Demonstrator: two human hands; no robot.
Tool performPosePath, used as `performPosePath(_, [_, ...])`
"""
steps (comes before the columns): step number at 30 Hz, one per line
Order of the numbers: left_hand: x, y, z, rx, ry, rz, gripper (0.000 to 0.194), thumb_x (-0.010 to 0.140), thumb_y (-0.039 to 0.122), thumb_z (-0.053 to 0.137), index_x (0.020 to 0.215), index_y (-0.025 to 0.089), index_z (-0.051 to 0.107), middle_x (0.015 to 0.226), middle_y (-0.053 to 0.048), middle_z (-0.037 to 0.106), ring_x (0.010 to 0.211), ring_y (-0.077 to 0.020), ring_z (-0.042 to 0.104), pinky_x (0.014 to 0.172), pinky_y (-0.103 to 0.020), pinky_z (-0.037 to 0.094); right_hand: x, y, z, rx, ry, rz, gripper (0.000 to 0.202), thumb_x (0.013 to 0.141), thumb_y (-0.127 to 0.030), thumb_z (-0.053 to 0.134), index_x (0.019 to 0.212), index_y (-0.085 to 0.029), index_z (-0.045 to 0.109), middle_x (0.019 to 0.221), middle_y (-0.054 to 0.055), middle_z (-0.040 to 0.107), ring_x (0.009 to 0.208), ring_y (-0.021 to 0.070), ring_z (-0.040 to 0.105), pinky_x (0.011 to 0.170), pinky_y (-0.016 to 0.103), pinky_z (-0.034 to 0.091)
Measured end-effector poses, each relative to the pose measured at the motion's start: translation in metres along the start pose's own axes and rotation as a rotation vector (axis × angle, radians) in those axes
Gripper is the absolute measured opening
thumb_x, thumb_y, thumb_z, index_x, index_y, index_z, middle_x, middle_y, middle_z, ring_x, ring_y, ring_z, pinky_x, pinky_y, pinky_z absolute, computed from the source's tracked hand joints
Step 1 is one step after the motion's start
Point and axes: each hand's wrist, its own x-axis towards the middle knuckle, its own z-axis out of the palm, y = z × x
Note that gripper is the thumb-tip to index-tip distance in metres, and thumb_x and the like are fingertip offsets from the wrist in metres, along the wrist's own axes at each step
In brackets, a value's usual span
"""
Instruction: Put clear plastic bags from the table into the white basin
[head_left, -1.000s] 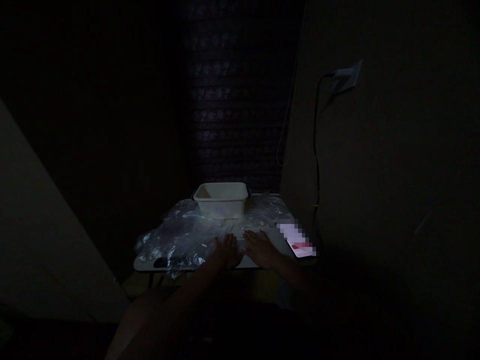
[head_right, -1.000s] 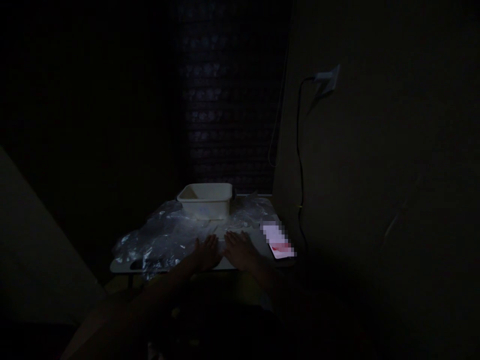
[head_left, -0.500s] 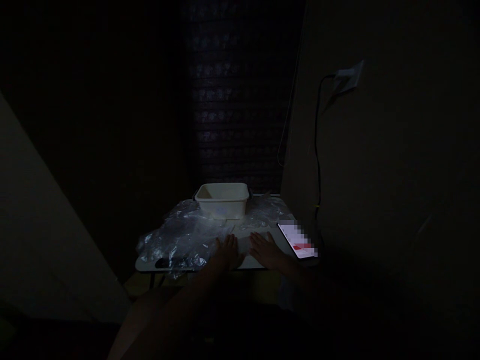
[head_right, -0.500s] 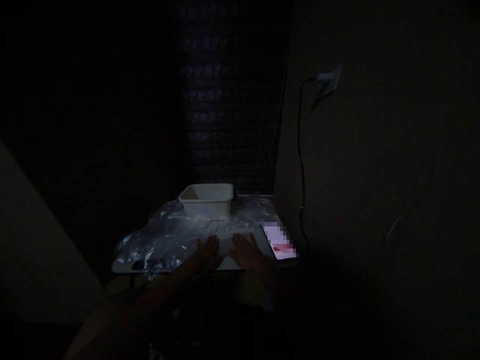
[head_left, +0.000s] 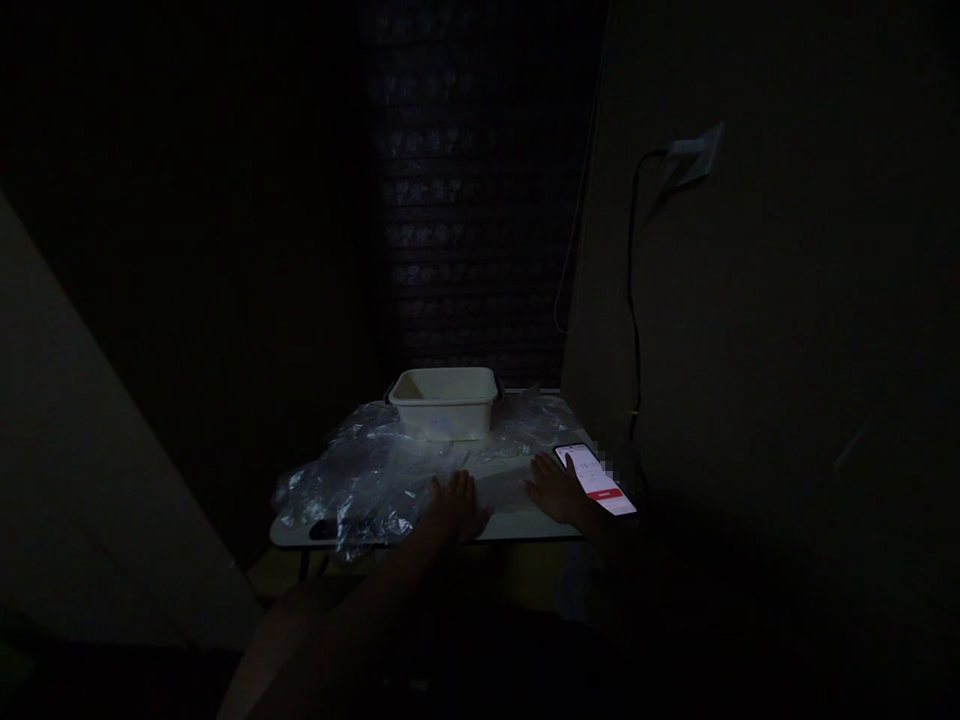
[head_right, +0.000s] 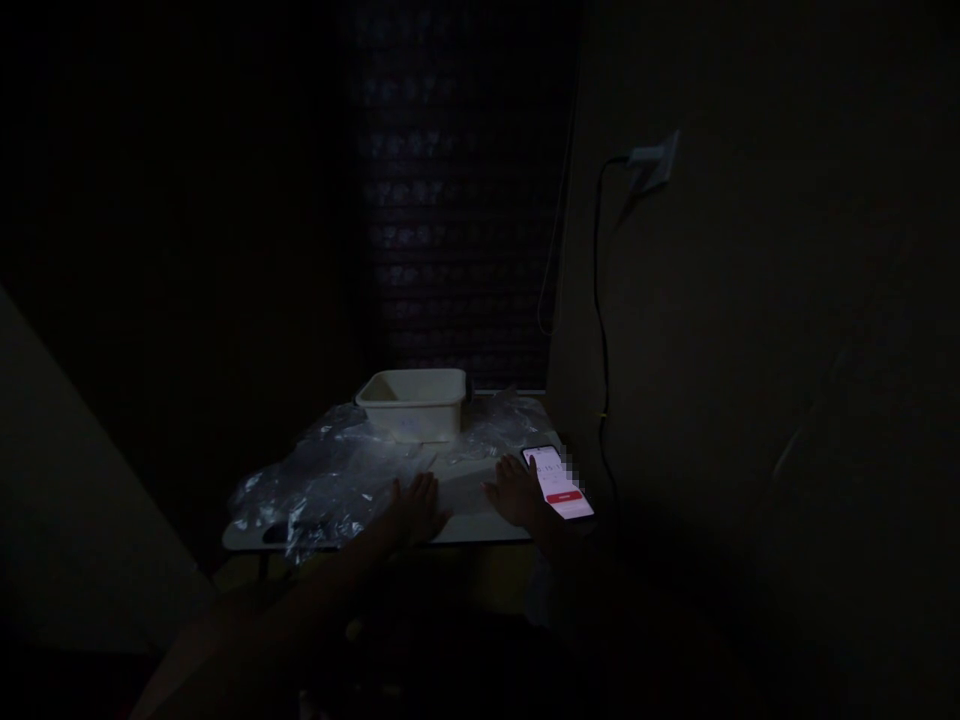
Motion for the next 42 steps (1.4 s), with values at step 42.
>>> performPosePath(42, [-0.008, 0.006, -0.013, -0.001, 0.026, 0.011, 0.069, 0.069, 0.054, 0.01, 0.112, 0.004, 0.03, 0.119, -0.018, 0.025, 0.109, -0.0297, 0.015, 0.082, -0.052, 0.007, 0.001, 0.008, -0.008, -0.056, 0.035, 0.019, 0.042, 0.074, -0.034, 0.023, 0.104, -0.012, 0.041, 0.111, 0.013, 0.04, 0.107, 0.0227, 0.025, 0.085, 0.047, 0.005])
